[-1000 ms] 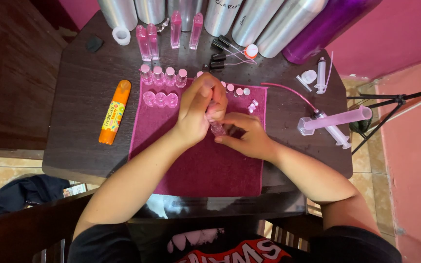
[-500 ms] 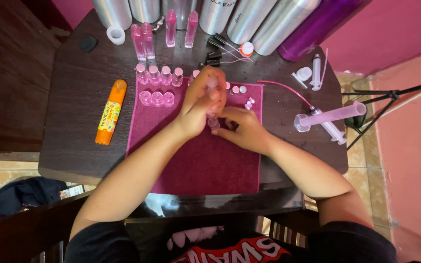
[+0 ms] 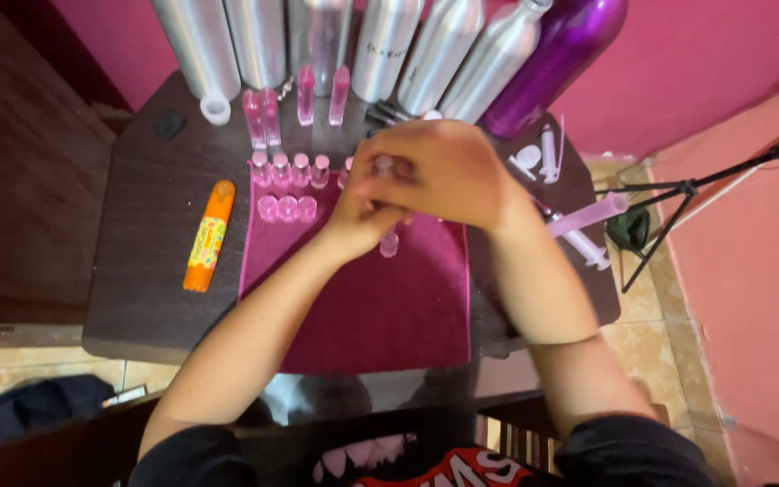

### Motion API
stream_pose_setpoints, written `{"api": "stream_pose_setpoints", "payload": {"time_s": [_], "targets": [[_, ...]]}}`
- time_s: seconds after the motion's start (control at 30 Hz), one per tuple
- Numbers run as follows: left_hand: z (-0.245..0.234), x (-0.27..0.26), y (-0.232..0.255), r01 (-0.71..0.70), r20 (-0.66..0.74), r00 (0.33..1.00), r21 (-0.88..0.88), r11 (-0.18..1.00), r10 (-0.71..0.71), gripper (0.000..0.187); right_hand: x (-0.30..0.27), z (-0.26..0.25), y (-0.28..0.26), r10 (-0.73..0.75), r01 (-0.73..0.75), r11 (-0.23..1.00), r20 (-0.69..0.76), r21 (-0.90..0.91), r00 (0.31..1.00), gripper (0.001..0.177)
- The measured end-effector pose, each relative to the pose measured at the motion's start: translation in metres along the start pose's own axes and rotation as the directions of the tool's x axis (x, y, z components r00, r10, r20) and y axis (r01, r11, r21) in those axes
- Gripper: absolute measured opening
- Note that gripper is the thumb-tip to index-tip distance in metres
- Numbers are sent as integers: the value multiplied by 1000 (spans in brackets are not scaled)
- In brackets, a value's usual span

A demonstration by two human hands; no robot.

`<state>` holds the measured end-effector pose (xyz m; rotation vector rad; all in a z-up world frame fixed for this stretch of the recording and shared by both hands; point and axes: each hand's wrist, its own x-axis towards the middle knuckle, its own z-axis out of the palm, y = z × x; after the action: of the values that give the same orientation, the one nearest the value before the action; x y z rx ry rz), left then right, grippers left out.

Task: Using a syringe to transfer perfume from large aluminum storage bottles into small sample vials.

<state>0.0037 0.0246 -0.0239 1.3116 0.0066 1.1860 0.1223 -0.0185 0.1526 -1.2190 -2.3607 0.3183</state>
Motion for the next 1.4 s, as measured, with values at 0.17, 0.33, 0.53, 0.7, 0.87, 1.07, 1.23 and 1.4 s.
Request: {"api": "stream_pose_setpoints", "payload": {"time_s": [0.17, 0.33, 0.53, 0.7, 0.87, 1.07, 1.23, 1.4], "targets": [[-13, 0, 0, 29, 0, 1000, 100, 995, -29, 35, 16, 6, -3, 299, -244, 931, 185, -273, 936, 22], [-18, -16, -43, 145, -12, 989, 12, 989, -144, 13, 14, 8, 12, 346, -301, 922, 168, -244, 923, 22], [-1, 0, -3, 232, 52, 968, 186, 955, -245, 18, 13, 16, 22, 178, -121, 954, 191, -274, 965, 31], [6, -2, -6, 334, 3, 942, 130, 934, -337, 43, 18, 20, 24, 136, -90, 941, 123, -326, 983, 16], [14, 6, 16, 378, 4, 920, 260, 888, -393, 38, 13, 11, 28, -19, 40, 948, 70, -315, 997, 9], [11, 5, -1, 237, 54, 967, 178, 955, -250, 52, 13, 12, 40, -142, 144, 947, 28, -286, 989, 18], [12, 2, -3, 204, 56, 972, 270, 941, -227, 56, 9, 12, 42, -162, 155, 961, -12, -228, 987, 21], [8, -7, -23, 233, 32, 971, 114, 966, -238, 52, 10, 12, 42, -30, 61, 921, 86, -384, 996, 16]]}}
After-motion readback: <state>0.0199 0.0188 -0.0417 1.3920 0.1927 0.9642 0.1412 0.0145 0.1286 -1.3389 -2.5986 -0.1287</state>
